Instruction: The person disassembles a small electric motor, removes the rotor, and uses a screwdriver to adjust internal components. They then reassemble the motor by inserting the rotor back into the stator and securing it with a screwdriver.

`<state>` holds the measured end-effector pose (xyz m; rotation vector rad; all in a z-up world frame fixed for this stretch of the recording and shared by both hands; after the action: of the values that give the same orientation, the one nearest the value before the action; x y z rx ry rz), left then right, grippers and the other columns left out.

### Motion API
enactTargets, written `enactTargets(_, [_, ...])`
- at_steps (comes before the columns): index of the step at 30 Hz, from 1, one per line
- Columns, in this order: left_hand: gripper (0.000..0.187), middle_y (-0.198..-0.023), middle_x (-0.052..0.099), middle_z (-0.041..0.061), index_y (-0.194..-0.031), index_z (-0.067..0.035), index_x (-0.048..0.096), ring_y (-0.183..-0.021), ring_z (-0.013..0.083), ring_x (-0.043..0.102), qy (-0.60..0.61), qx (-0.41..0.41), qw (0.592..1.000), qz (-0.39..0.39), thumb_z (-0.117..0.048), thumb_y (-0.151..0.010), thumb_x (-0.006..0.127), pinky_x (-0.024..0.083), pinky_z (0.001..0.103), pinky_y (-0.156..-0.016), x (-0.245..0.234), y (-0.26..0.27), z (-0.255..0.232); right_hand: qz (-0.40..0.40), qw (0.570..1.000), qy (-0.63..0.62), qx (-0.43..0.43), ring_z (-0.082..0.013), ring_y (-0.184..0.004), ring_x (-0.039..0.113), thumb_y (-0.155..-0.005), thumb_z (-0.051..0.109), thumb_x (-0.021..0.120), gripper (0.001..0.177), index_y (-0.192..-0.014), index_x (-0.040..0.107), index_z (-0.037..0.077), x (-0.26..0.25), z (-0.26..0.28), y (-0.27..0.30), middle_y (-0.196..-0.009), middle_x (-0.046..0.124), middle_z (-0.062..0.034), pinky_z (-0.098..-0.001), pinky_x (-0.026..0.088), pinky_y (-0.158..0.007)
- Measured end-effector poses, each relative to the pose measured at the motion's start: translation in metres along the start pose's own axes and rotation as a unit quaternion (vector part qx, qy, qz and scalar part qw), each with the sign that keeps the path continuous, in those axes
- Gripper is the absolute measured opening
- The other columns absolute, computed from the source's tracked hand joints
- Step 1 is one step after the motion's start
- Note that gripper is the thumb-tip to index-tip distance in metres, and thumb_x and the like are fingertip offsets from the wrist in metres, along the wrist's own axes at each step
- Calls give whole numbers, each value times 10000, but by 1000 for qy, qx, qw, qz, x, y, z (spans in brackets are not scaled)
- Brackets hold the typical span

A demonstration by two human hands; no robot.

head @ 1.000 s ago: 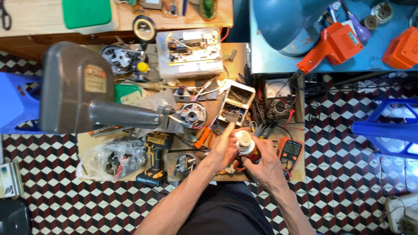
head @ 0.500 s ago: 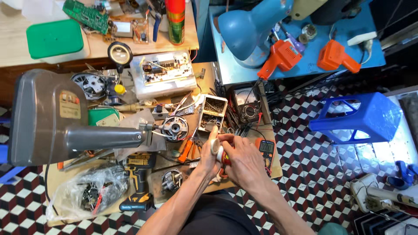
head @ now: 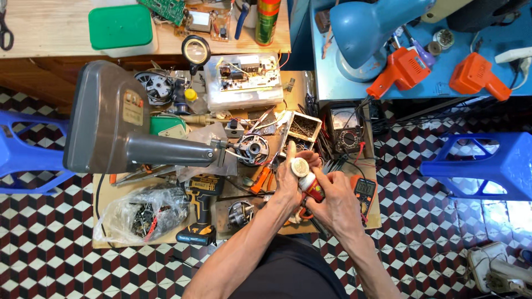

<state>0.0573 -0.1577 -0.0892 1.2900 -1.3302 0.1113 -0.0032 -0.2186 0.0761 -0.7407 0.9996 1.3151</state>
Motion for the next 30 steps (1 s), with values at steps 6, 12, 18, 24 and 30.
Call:
enactTargets(6, [572,-1023,742,174,-1038,7,696,-968,276,729,123,5,992,35,-516,-1056,465,596,421,-960,8,-1,-8,-14,991,-128,45,-259,-1044,624,-733,179,786,755,-1445,543,110,3,-14,9,-1123,574,-134,-393,524,-928])
enactTargets(12, [568,-1146,722,208,-1131,20,694,-1102,313,696,109,16,990,88,-459,-1104,390,545,453,-1059,24,1,-14,-38,972,-224,66,-237,-1203,627,-794,243,807,732,-1454,515,116,-2,-20,14,-1257,596,-107,-394,510,-1024])
enactTargets(18, [568,-1235,695,212,-1248,51,657,-1204,324,659,174,-34,976,124,-414,-1116,358,498,458,-1135,33,5,-14,-21,956,-271,110,-231,-1218,630,-802,255,792,720,-1455,520,117,-1,-27,14,-1283,634,-105,-390,489,-1045])
enactTargets(24, [579,-1257,681,220,-1268,58,629,-1222,341,645,183,-41,973,133,-387,-1100,298,503,467,-1113,37,-1,-23,15,942,-293,161,-214,-1161,673,-780,279,795,638,-1354,574,108,6,-34,4,-1221,697,-84,-373,518,-1004])
enactTargets(30, [557,-1238,697,206,-1265,56,647,-1183,315,670,224,-55,960,161,-357,-1107,309,527,451,-1080,50,-10,-39,-35,939,-322,119,-221,-1103,710,-801,316,817,538,-1249,637,78,-4,-47,-28,-1156,753,-93,-365,521,-984])
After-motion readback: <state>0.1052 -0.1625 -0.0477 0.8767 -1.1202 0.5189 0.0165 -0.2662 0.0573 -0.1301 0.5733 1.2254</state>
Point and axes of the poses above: each hand's wrist, its own y-axis away from the middle knuckle, its own x-axis out of the palm, z = x × y, the point moved 6 cm from there along -y, towards the middle knuckle
